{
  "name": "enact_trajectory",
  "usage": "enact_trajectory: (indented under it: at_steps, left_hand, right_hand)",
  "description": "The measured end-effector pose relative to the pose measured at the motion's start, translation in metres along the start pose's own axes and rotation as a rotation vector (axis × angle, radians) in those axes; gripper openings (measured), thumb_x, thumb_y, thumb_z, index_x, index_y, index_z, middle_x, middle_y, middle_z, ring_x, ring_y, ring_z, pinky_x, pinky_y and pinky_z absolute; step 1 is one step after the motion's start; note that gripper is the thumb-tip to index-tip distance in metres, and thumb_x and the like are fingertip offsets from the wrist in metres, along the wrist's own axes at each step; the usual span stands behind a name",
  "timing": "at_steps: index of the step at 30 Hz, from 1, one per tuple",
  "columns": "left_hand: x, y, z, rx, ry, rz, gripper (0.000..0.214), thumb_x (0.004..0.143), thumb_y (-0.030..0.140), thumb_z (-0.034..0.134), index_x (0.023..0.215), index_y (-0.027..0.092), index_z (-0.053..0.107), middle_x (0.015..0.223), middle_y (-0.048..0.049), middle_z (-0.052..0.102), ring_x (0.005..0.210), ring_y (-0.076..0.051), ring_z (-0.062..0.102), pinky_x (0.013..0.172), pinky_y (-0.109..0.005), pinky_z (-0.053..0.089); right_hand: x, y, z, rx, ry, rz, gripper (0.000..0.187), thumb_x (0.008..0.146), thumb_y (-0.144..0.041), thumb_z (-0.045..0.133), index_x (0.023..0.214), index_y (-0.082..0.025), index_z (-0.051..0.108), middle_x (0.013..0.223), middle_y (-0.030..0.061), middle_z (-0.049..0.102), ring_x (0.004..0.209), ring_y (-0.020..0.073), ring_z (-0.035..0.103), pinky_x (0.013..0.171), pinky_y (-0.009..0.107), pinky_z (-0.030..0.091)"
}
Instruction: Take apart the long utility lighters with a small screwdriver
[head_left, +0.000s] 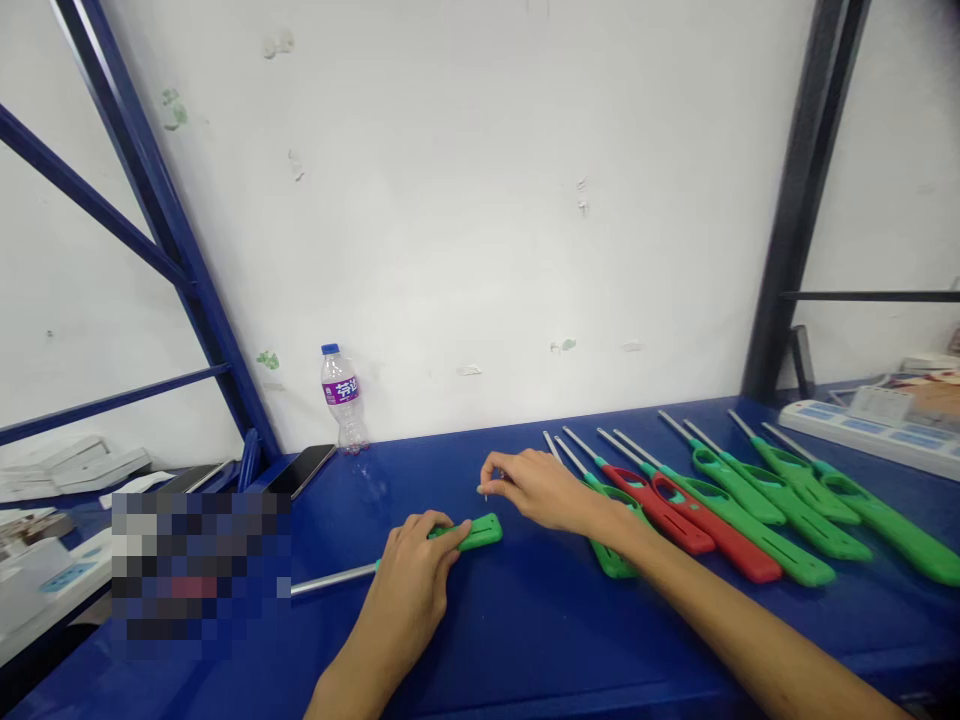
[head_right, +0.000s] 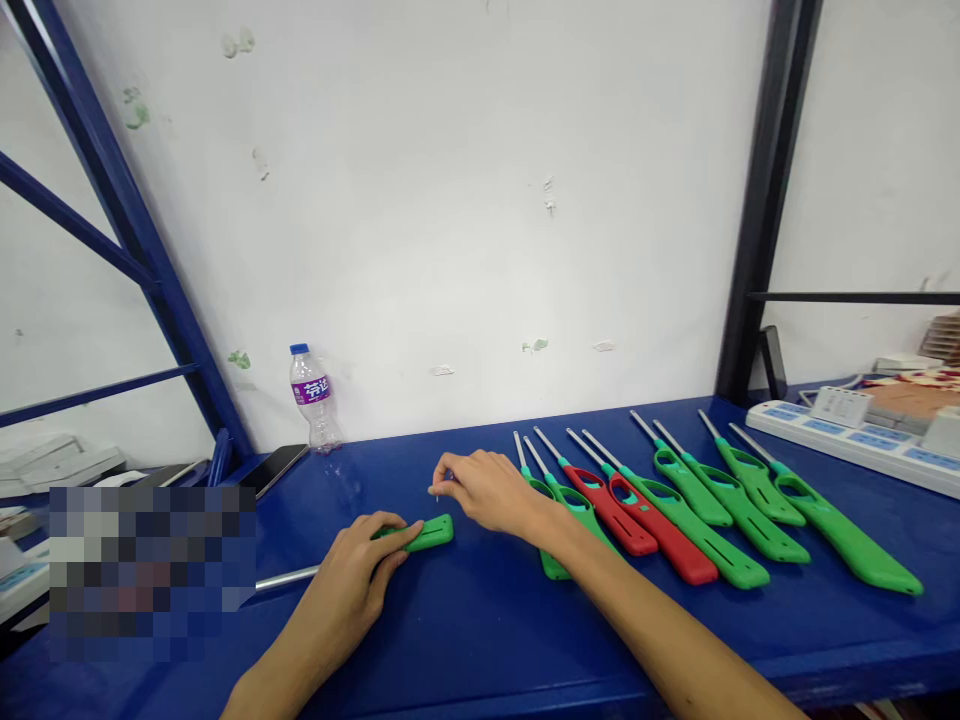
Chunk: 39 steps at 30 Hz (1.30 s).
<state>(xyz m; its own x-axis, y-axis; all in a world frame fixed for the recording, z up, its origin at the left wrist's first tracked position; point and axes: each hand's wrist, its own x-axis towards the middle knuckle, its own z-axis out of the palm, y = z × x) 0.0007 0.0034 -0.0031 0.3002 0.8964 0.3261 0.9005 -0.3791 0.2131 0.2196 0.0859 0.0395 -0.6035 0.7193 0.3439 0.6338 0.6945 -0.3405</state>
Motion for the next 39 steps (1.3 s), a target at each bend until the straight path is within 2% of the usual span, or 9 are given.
enact_trajectory:
  at_steps: [3, 7, 10, 16, 21, 26, 32, 35, 39]
  left_hand:
    - [0.000, 0.001, 0.000, 0.001, 0.007, -0.007, 0.044, 0.101, 0.010, 0.045, 0.133, 0.029, 0.068, 0.121, -0.0075, 0.067, 0.108, -0.025, 0.061, 0.092, -0.044, 0.048]
    - [-0.001, 0.002, -0.001, 0.008, -0.004, -0.006, 0.044, 0.100, 0.010, 0.046, 0.133, 0.029, 0.068, 0.121, -0.0076, 0.067, 0.107, -0.026, 0.061, 0.092, -0.044, 0.049]
    - [-0.001, 0.002, 0.000, 0.009, 0.004, 0.006, 0.045, 0.100, 0.009, 0.046, 0.135, 0.028, 0.066, 0.122, -0.0082, 0.067, 0.108, -0.026, 0.061, 0.092, -0.045, 0.049]
    - [0.000, 0.001, 0.000, 0.015, -0.001, 0.005, 0.043, 0.100, 0.009, 0.047, 0.134, 0.027, 0.068, 0.122, -0.0088, 0.067, 0.110, -0.027, 0.061, 0.093, -0.046, 0.049]
    - [-0.002, 0.002, -0.002, -0.012, -0.006, 0.061, 0.043, 0.100, 0.010, 0.049, 0.134, 0.031, 0.066, 0.122, -0.0071, 0.067, 0.110, -0.025, 0.061, 0.093, -0.045, 0.049]
    - [0.000, 0.003, 0.001, -0.026, -0.007, 0.103, 0.044, 0.097, 0.007, 0.052, 0.133, 0.029, 0.066, 0.121, -0.0061, 0.067, 0.111, -0.026, 0.061, 0.094, -0.046, 0.048]
    - [0.002, -0.001, 0.006, -0.055, 0.205, 0.097, 0.043, 0.096, 0.009, 0.055, 0.135, 0.027, 0.056, 0.121, -0.0061, 0.069, 0.109, -0.027, 0.062, 0.096, -0.050, 0.048]
    - [0.001, -0.002, 0.004, -0.060, 0.333, 0.126, 0.041, 0.097, 0.013, 0.056, 0.136, 0.028, 0.053, 0.117, -0.0054, 0.069, 0.106, -0.027, 0.062, 0.093, -0.047, 0.050]
    - [-0.001, -0.001, 0.000, -0.055, 0.535, 0.126, 0.044, 0.100, 0.020, 0.056, 0.142, 0.032, 0.053, 0.124, -0.0068, 0.062, 0.110, -0.025, 0.060, 0.095, -0.043, 0.053]
  right_hand:
    - [0.001, 0.001, -0.001, -0.031, 0.033, 0.023, 0.023, 0.106, -0.040, 0.052, 0.106, -0.025, 0.068, 0.077, -0.0008, 0.073, 0.075, 0.0184, 0.068, 0.063, 0.026, 0.032]
    - [0.000, 0.003, 0.007, -0.194, -0.043, 0.028, 0.023, 0.105, -0.040, 0.052, 0.108, -0.025, 0.070, 0.087, 0.0025, 0.078, 0.083, 0.0225, 0.073, 0.064, 0.028, 0.032]
    - [-0.002, 0.002, 0.012, -0.221, -0.063, 0.034, 0.025, 0.106, -0.038, 0.050, 0.110, -0.025, 0.071, 0.094, 0.0045, 0.080, 0.087, 0.0243, 0.074, 0.065, 0.028, 0.035]
    - [-0.002, -0.002, 0.014, -0.247, -0.048, 0.067, 0.032, 0.106, -0.044, 0.047, 0.106, -0.023, 0.072, 0.089, 0.0070, 0.079, 0.086, 0.0269, 0.074, 0.067, 0.029, 0.037]
    - [-0.002, -0.003, 0.012, -0.224, -0.019, 0.078, 0.034, 0.107, -0.042, 0.044, 0.112, -0.025, 0.073, 0.092, 0.0061, 0.080, 0.086, 0.0253, 0.074, 0.067, 0.029, 0.038]
    - [-0.001, -0.008, 0.005, -0.030, -0.065, 0.035, 0.044, 0.102, -0.053, 0.048, 0.090, -0.024, 0.078, 0.081, 0.0039, 0.078, 0.075, 0.0218, 0.070, 0.065, 0.030, 0.037]
    - [-0.003, -0.014, -0.008, 0.248, -0.114, -0.030, 0.047, 0.104, -0.052, 0.044, 0.104, -0.022, 0.080, 0.098, 0.0069, 0.079, 0.086, 0.0217, 0.068, 0.076, 0.031, 0.042]
    - [-0.003, -0.015, -0.011, 0.351, -0.103, -0.015, 0.038, 0.098, -0.052, 0.056, 0.105, -0.022, 0.079, 0.092, 0.0040, 0.077, 0.078, 0.0192, 0.065, 0.071, 0.029, 0.042]
    - [0.001, -0.014, -0.012, 0.517, 0.061, -0.039, 0.023, 0.089, -0.041, 0.071, 0.102, -0.023, 0.078, 0.088, 0.0005, 0.075, 0.075, 0.0163, 0.061, 0.070, 0.027, 0.042]
